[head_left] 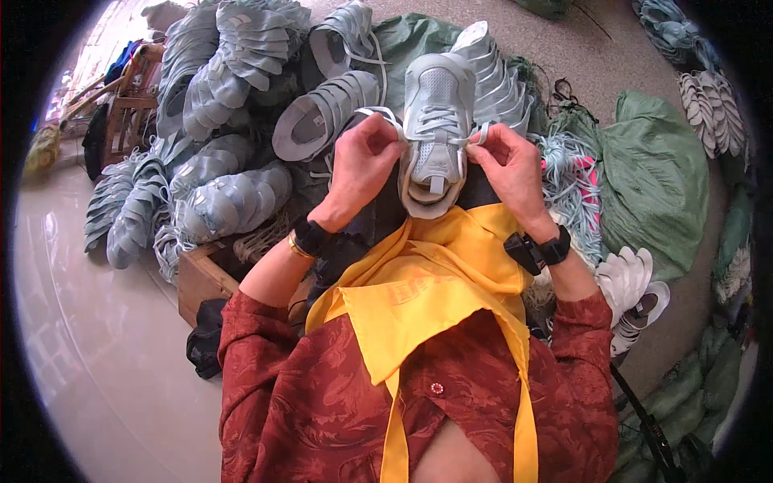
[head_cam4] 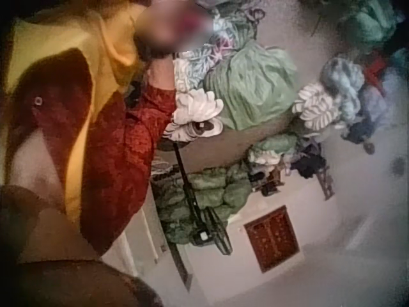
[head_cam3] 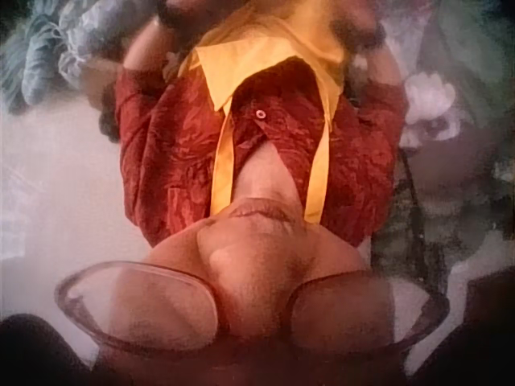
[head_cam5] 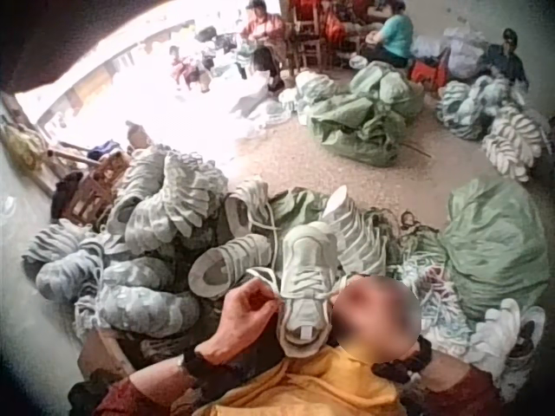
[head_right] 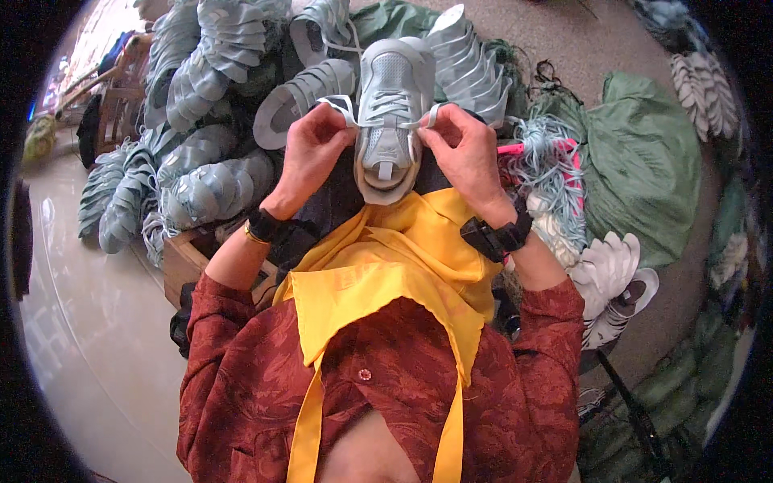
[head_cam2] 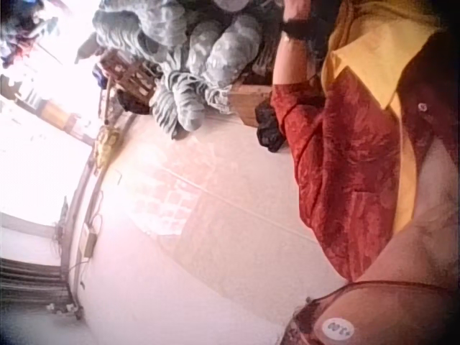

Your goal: The person laces a light-colored sneaker by threading the laces through the eyelets and tying a knot. They then place the finished shoe into a stack of similar shoes and pick up another shoe to begin the process again.

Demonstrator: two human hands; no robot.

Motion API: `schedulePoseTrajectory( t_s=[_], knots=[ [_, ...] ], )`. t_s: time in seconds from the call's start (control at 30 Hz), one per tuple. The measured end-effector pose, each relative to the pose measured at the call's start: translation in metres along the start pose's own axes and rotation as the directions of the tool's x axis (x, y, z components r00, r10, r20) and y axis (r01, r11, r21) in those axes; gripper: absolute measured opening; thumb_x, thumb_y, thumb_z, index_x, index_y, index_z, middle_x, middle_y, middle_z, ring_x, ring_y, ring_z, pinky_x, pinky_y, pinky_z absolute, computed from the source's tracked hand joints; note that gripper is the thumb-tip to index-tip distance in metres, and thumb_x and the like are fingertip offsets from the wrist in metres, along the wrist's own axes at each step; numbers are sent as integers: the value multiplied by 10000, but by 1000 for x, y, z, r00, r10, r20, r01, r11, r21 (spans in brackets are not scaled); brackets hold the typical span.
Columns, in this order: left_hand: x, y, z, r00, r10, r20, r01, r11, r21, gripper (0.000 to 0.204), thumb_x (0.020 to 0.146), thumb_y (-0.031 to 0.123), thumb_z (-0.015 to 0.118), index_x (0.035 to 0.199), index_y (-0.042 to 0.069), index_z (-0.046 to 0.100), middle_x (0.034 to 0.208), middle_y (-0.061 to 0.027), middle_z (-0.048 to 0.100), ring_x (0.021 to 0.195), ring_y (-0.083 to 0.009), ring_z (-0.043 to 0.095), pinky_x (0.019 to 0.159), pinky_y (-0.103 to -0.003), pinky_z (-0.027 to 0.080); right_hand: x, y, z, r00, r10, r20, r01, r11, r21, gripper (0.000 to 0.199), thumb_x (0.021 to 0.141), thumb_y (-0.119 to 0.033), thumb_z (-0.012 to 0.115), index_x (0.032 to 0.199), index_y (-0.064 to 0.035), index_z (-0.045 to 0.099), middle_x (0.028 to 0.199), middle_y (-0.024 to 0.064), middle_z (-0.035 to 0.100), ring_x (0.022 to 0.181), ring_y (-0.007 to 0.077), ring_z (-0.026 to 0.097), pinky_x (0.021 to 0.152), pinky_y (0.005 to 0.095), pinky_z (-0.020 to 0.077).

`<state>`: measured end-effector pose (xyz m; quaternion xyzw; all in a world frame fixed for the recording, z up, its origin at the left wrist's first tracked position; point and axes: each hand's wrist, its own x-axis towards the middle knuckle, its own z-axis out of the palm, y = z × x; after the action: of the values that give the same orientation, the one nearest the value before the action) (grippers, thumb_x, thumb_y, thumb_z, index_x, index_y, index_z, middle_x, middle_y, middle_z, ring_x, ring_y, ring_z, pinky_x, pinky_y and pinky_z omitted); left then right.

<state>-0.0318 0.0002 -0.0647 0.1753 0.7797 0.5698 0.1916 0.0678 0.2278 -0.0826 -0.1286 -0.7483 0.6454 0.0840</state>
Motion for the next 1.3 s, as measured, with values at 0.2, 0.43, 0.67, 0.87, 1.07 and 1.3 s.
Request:
schedulePoseTrajectory(
  t_s=[0.2, 0.43, 0.67, 0.87, 1.07, 1.3],
  knots=[
    [-1, 12, 7, 995, 84, -49, -69, 963, 262, 107, 876, 5, 699, 858, 4, 594, 769, 2, 645, 731, -53, 601, 666, -234, 502, -4, -5, 0, 998, 22, -53, -22, 1000, -12, 134, 885, -49, 754, 905, -3, 629, 813, 23, 712, 741, 75, 679, 679, 258, 546],
    [3, -5, 6, 997, -60, -55, 67, 989, 129, 147, 873, 22, 705, 863, 20, 558, 778, 5, 632, 722, -54, 592, 657, -232, 496, -12, -30, -4, 973, -223, -68, 174, 889, -423, 233, 810, -86, 817, 920, -13, 625, 738, 87, 604, 634, 199, 635, 631, 327, 542],
    [-6, 13, 17, 981, 125, -149, -90, 971, 221, 167, 873, -2, 697, 873, 35, 535, 726, 29, 527, 662, -45, 473, 598, -232, 422, -11, -30, 7, 957, -287, 39, 276, 862, -424, 214, 809, -69, 775, 969, 4, 655, 835, 133, 632, 718, 258, 676, 664, 363, 544],
    [-8, 13, 18, 972, 200, -122, -163, 952, 259, 146, 845, -36, 677, 884, 8, 543, 738, -85, 528, 632, -184, 540, 592, -317, 452, -12, -27, 9, 986, -166, 24, 158, 870, -467, 188, 836, -28, 674, 1015, 16, 634, 897, 187, 663, 767, 357, 675, 699, 435, 541],
    [-8, 14, 18, 960, 264, -95, -223, 923, 313, 121, 852, -9, 677, 894, 6, 564, 775, -103, 560, 644, -216, 571, 607, -337, 474, -15, -33, 15, 936, -335, 107, 330, 733, -595, 191, 839, 12, 628, 1030, 7, 626, 919, 195, 662, 865, 382, 669, 756, 451, 538],
    [-18, 25, 17, 961, 273, -33, -244, 903, 353, 166, 849, 39, 708, 910, -3, 559, 800, -114, 556, 680, -222, 577, 628, -337, 485, -9, -32, 11, 920, -297, 256, 388, 594, -705, 142, 861, -20, 677, 998, -3, 645, 945, 169, 644, 897, 366, 658, 776, 431, 531]
  ],
)
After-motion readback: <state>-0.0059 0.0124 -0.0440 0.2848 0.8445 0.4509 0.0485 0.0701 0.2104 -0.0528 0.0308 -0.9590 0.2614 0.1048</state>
